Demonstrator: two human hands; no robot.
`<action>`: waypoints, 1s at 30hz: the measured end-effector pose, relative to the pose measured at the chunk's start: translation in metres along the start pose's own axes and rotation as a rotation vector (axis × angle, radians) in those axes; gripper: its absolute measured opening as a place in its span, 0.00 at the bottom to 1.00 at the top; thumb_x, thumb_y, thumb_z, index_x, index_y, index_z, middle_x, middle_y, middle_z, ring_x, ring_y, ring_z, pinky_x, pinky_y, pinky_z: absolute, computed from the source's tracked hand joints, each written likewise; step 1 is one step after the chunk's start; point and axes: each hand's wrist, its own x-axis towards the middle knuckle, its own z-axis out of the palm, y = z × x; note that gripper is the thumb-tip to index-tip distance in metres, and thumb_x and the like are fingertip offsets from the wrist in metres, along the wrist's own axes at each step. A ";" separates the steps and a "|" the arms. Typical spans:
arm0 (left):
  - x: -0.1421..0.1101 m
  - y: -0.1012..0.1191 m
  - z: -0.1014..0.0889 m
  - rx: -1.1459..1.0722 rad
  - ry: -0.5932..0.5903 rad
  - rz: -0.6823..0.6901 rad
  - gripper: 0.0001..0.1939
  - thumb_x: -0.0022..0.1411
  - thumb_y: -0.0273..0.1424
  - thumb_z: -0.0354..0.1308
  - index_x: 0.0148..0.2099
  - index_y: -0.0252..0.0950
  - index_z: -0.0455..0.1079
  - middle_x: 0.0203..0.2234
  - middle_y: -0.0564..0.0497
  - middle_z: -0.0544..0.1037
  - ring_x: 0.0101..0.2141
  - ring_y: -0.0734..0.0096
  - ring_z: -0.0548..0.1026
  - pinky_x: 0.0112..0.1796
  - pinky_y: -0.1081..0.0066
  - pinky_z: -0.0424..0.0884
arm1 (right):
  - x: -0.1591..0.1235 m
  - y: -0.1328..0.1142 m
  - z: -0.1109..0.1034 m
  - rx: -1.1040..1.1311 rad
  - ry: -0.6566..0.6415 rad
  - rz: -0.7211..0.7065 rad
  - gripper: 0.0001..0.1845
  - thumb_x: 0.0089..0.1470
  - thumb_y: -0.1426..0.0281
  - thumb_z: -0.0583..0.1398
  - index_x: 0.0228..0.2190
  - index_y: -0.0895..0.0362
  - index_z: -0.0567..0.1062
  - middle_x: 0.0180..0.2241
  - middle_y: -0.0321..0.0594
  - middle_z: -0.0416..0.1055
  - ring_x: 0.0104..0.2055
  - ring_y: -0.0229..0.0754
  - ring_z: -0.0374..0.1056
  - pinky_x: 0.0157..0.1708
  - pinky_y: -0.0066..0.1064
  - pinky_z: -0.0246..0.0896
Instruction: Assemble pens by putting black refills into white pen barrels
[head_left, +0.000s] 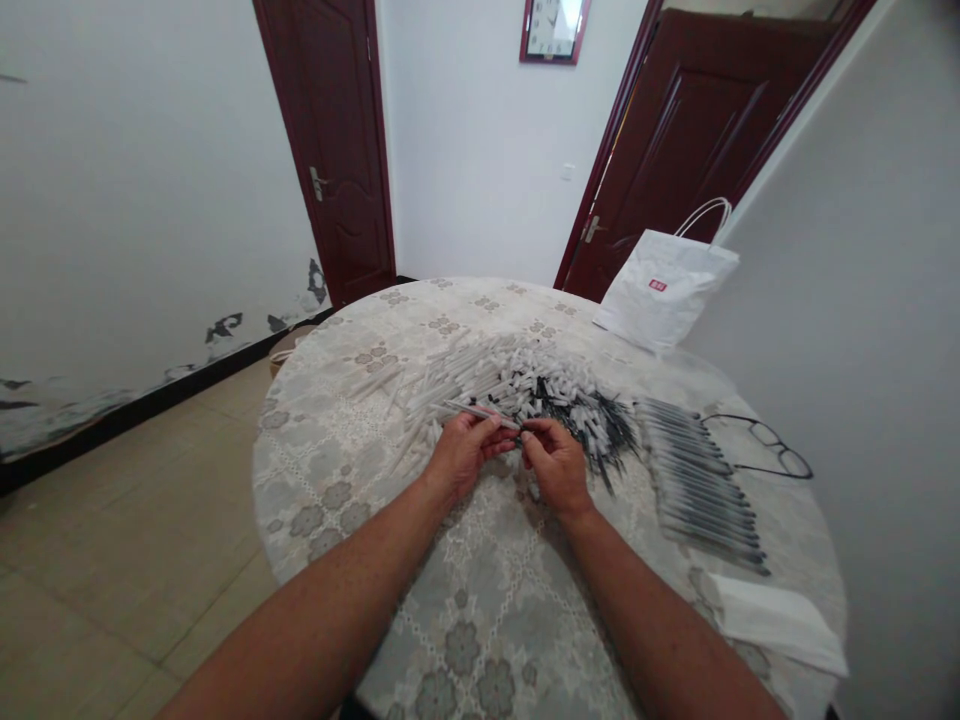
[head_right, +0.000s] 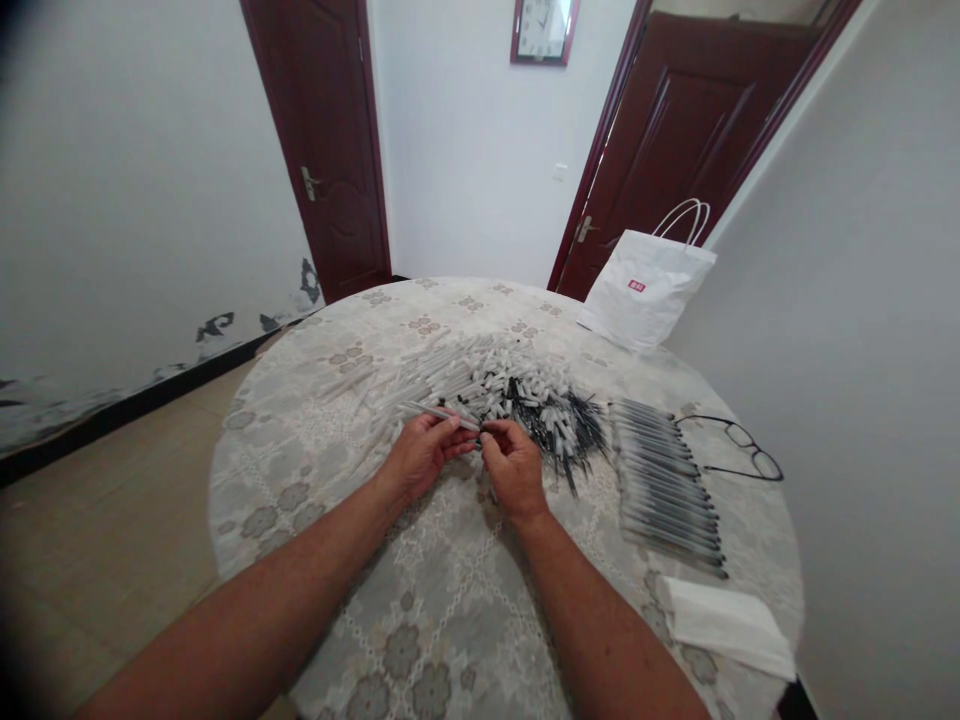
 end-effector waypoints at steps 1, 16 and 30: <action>0.000 0.000 0.000 0.003 0.000 0.005 0.11 0.57 0.32 0.67 0.40 0.33 0.71 0.36 0.42 0.82 0.36 0.64 0.82 0.39 0.65 0.79 | 0.000 0.000 0.000 -0.006 -0.005 -0.005 0.13 0.54 0.64 0.62 0.39 0.58 0.76 0.29 0.38 0.75 0.26 0.38 0.68 0.26 0.28 0.63; 0.000 0.002 0.003 0.041 -0.004 0.029 0.11 0.57 0.32 0.68 0.39 0.32 0.72 0.35 0.44 0.82 0.35 0.65 0.81 0.39 0.66 0.78 | 0.000 0.004 -0.001 -0.022 -0.015 -0.098 0.11 0.56 0.65 0.61 0.39 0.56 0.77 0.35 0.39 0.76 0.34 0.40 0.71 0.34 0.29 0.65; 0.024 0.018 0.026 0.146 -0.135 0.007 0.13 0.54 0.32 0.69 0.37 0.33 0.69 0.35 0.42 0.82 0.34 0.61 0.82 0.36 0.64 0.79 | 0.005 -0.001 -0.013 -0.069 0.095 -0.090 0.15 0.60 0.60 0.58 0.43 0.57 0.76 0.30 0.37 0.73 0.31 0.40 0.68 0.30 0.29 0.62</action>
